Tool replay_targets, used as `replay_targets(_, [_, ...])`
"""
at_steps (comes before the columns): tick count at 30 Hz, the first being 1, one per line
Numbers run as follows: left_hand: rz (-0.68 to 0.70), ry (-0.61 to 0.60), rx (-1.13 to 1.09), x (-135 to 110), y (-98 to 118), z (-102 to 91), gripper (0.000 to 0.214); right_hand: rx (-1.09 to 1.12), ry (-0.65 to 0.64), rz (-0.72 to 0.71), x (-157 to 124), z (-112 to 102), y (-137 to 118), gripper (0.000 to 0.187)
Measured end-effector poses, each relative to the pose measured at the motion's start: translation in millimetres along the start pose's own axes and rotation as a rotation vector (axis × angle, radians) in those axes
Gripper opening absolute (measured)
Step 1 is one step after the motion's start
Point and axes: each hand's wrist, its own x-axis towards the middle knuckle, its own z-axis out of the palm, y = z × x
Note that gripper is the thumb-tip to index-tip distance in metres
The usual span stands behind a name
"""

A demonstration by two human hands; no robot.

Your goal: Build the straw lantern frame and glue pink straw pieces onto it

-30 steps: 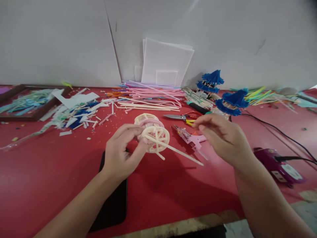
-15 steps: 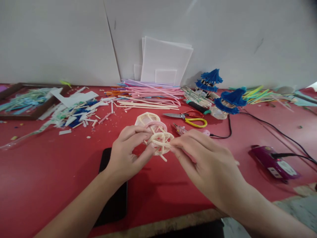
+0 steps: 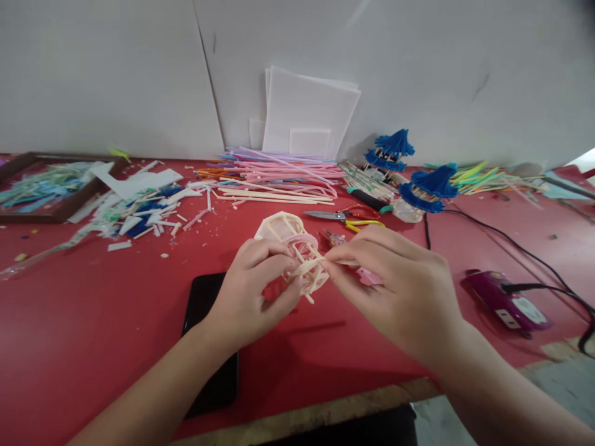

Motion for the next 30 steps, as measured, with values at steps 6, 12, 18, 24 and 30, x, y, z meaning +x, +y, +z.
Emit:
replay_targets(6, [-0.041, 0.016, -0.018, -1.3, 0.2, -1.4, 0.003, 0.053, 0.018, 0.042, 0.5, 3.9, -2.6, 0.011])
replay_targets(12, [-0.077, 0.041, 0.016, -1.6, 0.5, -1.2, 0.004, 0.036, 0.016, -0.024, 1.1, 8.7, -5.2, 0.012])
replay_targets(18, [-0.093, 0.075, 0.048, -2.0, -1.1, 1.6, 0.005, -0.033, 0.017, -0.079, -2.9, 6.5, -6.0, 0.016])
replay_targets(24, [-0.079, 0.077, 0.064, -2.9, -1.9, 3.1, 0.009, -0.061, -0.048, -0.148, -4.9, 0.0, -12.5, 0.024])
replay_targets(30, [-0.004, 0.069, 0.057, -2.5, -1.7, 5.7, 0.008, -0.049, -0.195, -0.254, -3.5, -5.3, -16.3, 0.027])
